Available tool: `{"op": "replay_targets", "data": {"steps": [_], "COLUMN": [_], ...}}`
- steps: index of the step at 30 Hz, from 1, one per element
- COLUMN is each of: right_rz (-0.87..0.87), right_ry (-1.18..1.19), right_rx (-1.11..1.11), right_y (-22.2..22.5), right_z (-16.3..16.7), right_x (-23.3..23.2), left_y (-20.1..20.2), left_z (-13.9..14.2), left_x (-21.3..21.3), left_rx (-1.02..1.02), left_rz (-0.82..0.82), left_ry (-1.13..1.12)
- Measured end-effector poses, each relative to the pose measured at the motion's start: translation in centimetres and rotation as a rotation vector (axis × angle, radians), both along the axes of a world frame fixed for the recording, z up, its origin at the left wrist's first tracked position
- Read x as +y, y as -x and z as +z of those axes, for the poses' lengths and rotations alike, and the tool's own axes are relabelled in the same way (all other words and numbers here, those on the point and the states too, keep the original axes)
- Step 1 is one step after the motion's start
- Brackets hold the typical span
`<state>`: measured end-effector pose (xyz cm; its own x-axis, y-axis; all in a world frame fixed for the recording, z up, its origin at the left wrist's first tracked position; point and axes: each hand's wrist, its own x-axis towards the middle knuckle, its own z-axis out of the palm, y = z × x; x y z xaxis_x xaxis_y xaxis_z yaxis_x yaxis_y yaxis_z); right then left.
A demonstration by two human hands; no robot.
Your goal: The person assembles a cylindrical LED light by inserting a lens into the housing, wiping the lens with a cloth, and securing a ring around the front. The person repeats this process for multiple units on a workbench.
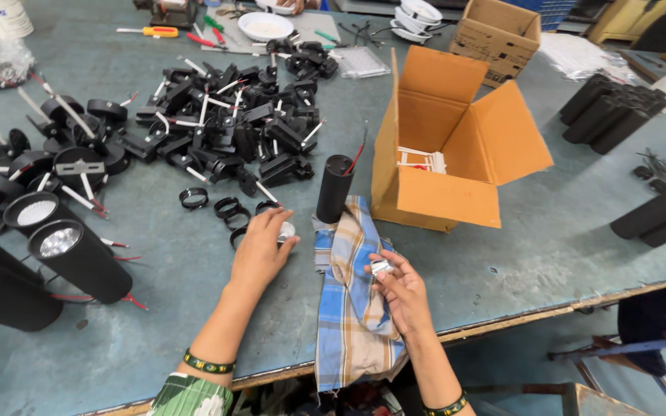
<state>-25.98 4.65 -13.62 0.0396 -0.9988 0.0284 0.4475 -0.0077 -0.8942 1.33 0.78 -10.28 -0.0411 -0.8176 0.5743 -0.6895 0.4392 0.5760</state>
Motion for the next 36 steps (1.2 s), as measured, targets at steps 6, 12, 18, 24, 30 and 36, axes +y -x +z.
{"op": "replay_targets", "data": {"steps": [6,12,18,24,30,36], "right_rz": [0.035,0.049,0.029,-0.004,0.001,0.04], "right_ry": [0.053,0.036,0.035,0.047,0.046,0.142], "right_rx": [-0.03,0.031,0.1,-0.063,-0.171,-0.323], "right_y": [-0.2,0.3,1.3,2.8,3.5,3.9], "right_z": [0.7,1.3,2.0,2.4,2.4,1.9], "right_x": [0.3,0.9,1.0,0.8,1.4,2.9], "left_y": [1.9,5.4,9.4,11.9,11.8,14.5], "left_z": [1.6,3.6,7.5,8.9,6.8,2.8], "left_x": [0.8,-1.3,-5.3,-6.2,-1.5,7.8], "left_rx": [0.176,0.18,0.227,0.248,1.305,1.66], "left_rz": [-0.067,-0.191,-0.103,-0.043,-0.488,-0.597], "left_ry": [-0.035,0.029,-0.01,-0.095,-0.67,-1.078]}}
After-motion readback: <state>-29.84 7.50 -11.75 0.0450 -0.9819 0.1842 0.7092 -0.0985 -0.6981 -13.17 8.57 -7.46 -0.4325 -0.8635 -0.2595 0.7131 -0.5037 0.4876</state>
